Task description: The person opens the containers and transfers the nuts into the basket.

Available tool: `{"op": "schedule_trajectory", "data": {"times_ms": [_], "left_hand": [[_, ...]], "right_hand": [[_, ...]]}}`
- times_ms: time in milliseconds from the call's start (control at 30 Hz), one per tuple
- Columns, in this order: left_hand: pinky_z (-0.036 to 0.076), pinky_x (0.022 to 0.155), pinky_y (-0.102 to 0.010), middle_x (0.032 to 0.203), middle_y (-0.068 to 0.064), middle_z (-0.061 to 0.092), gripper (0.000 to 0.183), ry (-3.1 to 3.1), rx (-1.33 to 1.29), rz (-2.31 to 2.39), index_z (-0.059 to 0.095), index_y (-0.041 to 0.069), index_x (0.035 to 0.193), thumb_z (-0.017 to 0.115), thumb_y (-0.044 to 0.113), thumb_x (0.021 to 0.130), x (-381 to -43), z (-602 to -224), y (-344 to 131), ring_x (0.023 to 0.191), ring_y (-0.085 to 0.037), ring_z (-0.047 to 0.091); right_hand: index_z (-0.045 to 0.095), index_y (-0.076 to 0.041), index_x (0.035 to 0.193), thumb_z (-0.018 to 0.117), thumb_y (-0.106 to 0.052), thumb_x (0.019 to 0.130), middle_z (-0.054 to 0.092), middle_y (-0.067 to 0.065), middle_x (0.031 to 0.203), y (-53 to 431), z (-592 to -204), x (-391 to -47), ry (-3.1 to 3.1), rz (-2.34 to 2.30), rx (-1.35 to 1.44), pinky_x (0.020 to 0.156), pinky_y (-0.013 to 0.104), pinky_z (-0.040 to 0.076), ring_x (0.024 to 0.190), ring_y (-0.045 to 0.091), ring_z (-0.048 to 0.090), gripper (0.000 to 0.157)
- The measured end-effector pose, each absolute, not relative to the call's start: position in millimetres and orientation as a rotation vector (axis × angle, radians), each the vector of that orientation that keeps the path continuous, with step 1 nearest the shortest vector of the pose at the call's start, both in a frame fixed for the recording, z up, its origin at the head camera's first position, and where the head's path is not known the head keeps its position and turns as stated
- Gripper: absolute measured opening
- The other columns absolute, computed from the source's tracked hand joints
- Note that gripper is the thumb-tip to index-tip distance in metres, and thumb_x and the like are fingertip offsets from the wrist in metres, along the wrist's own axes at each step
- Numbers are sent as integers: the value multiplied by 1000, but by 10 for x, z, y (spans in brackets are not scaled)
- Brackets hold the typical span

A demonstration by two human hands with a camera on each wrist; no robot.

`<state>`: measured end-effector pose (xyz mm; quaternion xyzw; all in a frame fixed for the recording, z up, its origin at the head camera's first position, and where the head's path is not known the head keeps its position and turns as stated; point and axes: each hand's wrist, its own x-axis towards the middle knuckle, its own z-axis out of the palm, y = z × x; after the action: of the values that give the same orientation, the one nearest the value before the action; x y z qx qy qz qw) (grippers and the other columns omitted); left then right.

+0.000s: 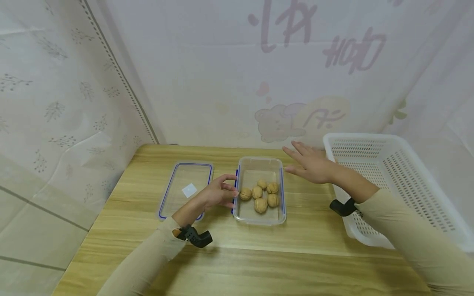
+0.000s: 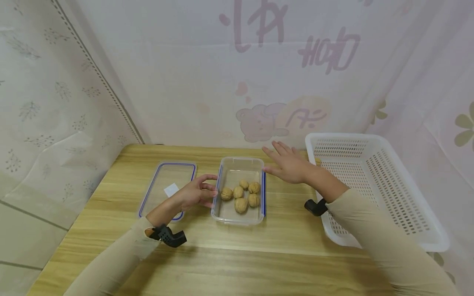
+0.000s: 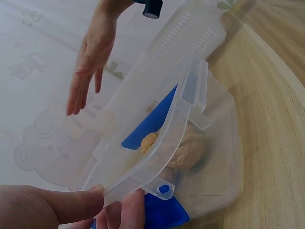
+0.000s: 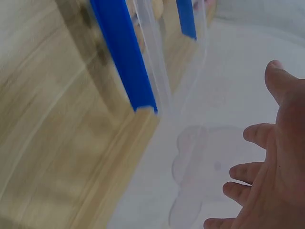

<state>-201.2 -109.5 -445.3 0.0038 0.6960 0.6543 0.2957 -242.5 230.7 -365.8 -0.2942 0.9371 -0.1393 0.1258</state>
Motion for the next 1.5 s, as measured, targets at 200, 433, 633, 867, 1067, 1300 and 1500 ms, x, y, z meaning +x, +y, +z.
{"op": "schedule_trajectory", "data": {"times_ms": [200, 433, 633, 867, 1067, 1300, 1500], "left_hand": [[64, 70, -35, 109, -12, 56, 60, 1846, 19, 1744, 36, 5, 152, 60, -5, 99, -2019, -4458, -1118, 93, -21, 63], [64, 72, -36, 111, -13, 56, 60, 1837, 25, 1744, 36, 6, 152, 61, -4, 99, -2024, -4471, -1116, 94, -21, 62], [64, 73, -37, 113, -14, 56, 59, 1848, 30, 1740, 35, 6, 152, 60, -3, 99, -2024, -4448, -1115, 95, -22, 62], [64, 74, -37, 113, -14, 56, 59, 1846, 32, 1740, 35, 5, 152, 60, -2, 100, -2016, -4436, -1116, 94, -21, 62], [64, 73, -37, 112, -13, 57, 59, 1841, 29, 1746, 35, 5, 152, 61, -2, 100, -2003, -4438, -1113, 94, -21, 63], [64, 73, -37, 111, -12, 57, 59, 1843, 14, 1735, 36, 6, 152, 61, -2, 99, -2006, -4457, -1117, 93, -20, 63], [64, 74, -38, 113, -13, 56, 59, 1838, 31, 1738, 35, 5, 152, 61, -2, 99, -2015, -4455, -1118, 94, -21, 62]], "right_hand": [[18, -12, 163, 47, -50, 106, 9, 25, 167, 2057, -3733, -2390, 2680, -425, -919, 121, 66, 11, 153, 45, 8, 74], [23, -10, 162, 51, -49, 105, 16, 25, 165, 1785, -3799, -2384, 2612, -475, -988, 121, 63, 21, 151, 44, 17, 75], [25, -2, 160, 52, -46, 105, 21, 26, 163, 1590, -3892, -2397, 2516, -546, -1062, 122, 60, 21, 151, 44, 19, 76], [28, 4, 157, 58, -35, 105, 33, 23, 160, 1386, -3931, -2432, 2427, -565, -1071, 122, 53, 27, 148, 38, 30, 72], [41, 6, 150, 64, -29, 102, 46, 22, 152, 1229, -3985, -2471, 2370, -574, -1079, 115, 53, 40, 138, 40, 46, 64], [55, 3, 139, 70, -26, 98, 57, 18, 141, 1121, -4105, -2525, 2322, -567, -1073, 110, 50, 46, 131, 36, 53, 53], [54, 3, 140, 72, -20, 96, 58, 17, 140, 1078, -4175, -2565, 2309, -577, -1024, 110, 46, 46, 129, 34, 54, 52]]}}
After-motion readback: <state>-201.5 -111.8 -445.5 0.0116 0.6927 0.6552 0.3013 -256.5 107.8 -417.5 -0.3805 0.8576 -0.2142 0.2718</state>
